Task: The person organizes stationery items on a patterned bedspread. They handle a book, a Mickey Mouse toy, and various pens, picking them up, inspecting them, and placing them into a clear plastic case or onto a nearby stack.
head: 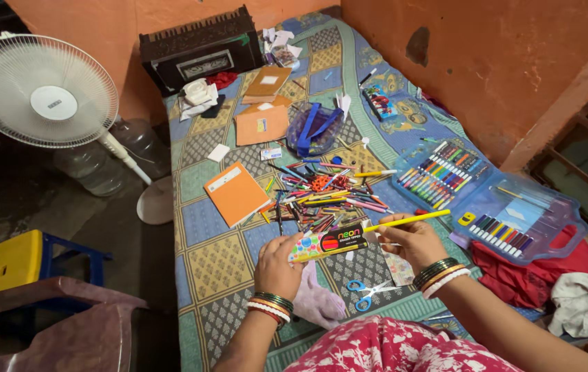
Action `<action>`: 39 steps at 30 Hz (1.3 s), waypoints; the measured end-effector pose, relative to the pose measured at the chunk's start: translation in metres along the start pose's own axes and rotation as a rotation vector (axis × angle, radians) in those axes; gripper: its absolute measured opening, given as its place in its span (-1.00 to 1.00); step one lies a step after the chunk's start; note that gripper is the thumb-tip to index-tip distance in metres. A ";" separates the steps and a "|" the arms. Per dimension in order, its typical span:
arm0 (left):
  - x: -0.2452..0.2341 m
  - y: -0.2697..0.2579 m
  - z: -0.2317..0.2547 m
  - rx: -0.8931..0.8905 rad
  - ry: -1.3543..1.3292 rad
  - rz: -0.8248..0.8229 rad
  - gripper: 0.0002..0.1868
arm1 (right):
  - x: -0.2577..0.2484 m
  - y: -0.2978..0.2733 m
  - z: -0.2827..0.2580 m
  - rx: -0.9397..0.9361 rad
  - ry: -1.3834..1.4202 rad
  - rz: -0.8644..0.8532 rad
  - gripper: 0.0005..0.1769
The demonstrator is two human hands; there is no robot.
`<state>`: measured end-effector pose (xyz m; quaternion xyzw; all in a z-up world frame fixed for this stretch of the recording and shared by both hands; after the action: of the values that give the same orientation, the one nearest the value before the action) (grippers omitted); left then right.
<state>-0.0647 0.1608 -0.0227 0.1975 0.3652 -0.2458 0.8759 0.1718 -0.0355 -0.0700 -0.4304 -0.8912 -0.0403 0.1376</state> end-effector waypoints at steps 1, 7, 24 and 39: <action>0.001 0.000 -0.001 0.001 0.008 0.000 -0.40 | -0.001 0.001 0.001 0.001 -0.026 0.002 -0.80; 0.004 -0.005 -0.001 0.046 0.013 -0.003 -0.44 | -0.009 0.000 0.004 0.067 -0.103 -0.009 -0.77; 0.007 -0.009 -0.002 0.013 0.022 -0.023 -0.44 | -0.034 -0.006 -0.018 -0.145 0.110 0.312 -0.65; 0.009 -0.013 0.000 -0.041 0.041 -0.049 -0.47 | -0.029 -0.010 -0.025 -0.371 -0.419 0.222 -0.65</action>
<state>-0.0667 0.1483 -0.0318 0.1756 0.3929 -0.2558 0.8657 0.1866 -0.0690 -0.0535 -0.5421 -0.8249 -0.0977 -0.1267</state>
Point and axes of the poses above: each hand's wrist, its own y-axis towards the middle knuckle, its own x-axis out of the palm, z = x × y, the point moved 5 cm from there along y, towards the middle knuckle, and after that the axes turned 14 degrees about -x, right-handed, at the moved point
